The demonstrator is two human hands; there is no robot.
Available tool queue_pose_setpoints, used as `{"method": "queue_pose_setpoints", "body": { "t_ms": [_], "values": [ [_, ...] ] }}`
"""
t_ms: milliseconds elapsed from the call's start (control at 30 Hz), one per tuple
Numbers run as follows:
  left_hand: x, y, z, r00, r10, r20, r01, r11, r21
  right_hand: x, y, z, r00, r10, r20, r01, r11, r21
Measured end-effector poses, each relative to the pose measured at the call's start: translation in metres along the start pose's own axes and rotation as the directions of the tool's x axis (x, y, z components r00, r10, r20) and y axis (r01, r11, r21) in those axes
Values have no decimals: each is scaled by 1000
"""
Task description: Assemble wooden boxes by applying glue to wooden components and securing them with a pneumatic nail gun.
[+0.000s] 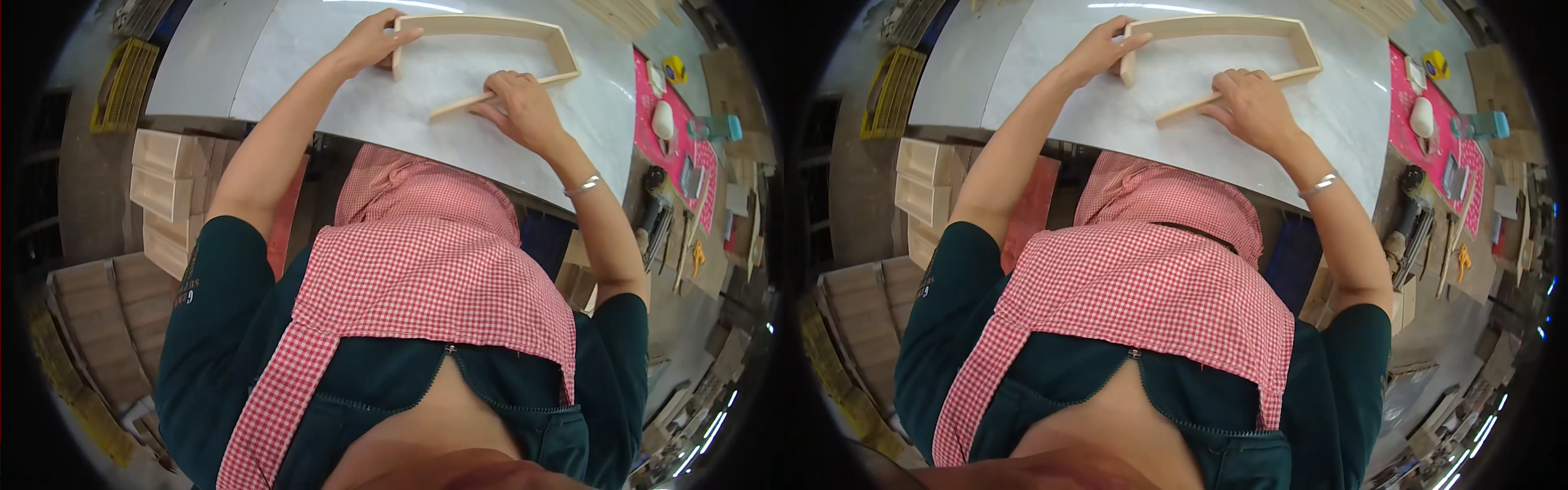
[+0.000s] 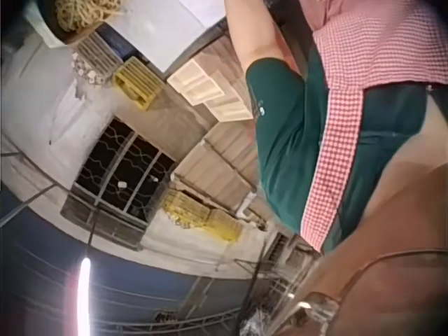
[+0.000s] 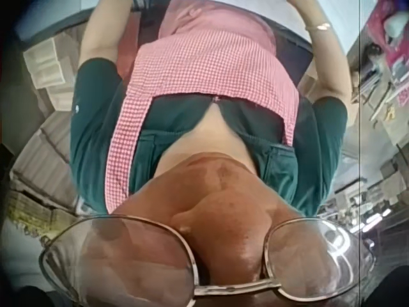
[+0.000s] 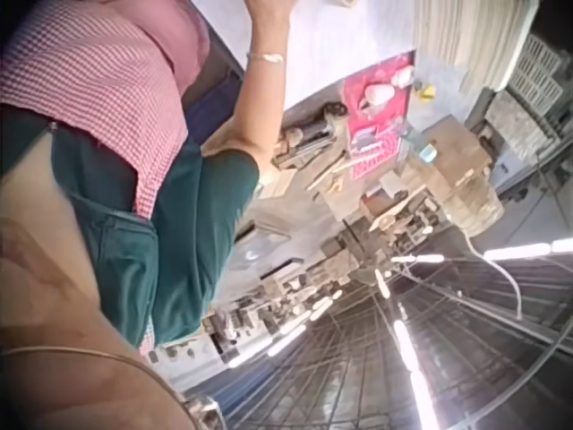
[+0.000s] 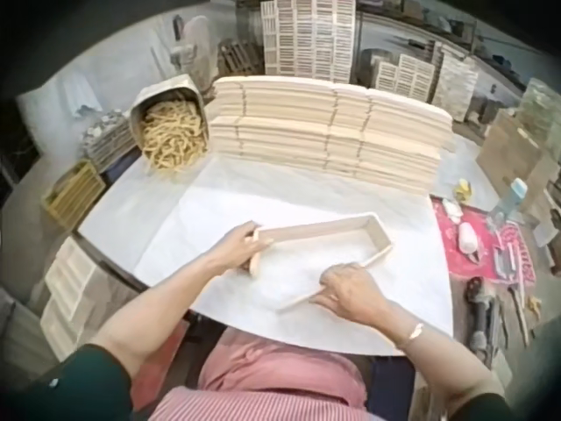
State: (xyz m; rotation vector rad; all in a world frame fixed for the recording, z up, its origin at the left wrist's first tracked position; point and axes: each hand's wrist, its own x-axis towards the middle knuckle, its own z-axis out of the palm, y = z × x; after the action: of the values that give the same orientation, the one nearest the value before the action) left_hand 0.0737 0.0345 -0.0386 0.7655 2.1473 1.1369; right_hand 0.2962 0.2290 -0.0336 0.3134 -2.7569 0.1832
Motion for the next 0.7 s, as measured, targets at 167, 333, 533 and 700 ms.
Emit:
{"method": "queue_pose_setpoints", "body": {
  "t_ms": [167,333,533,700],
  "values": [
    [3,-4,9,999,-31,-44,26,995,-93,26,-9,38,987,161,-24,-162,987,-14],
    [26,-32,17,965,178,-193,-172,984,51,38,-8,51,980,161,-119,-169,984,-59],
    [27,-34,19,943,240,-231,-223,970,97,43,-7,56,972,178,-153,-191,978,-80],
    [24,-34,17,970,168,-173,-171,985,-1,46,-9,54,970,180,-164,-197,976,-93]
  ]
}}
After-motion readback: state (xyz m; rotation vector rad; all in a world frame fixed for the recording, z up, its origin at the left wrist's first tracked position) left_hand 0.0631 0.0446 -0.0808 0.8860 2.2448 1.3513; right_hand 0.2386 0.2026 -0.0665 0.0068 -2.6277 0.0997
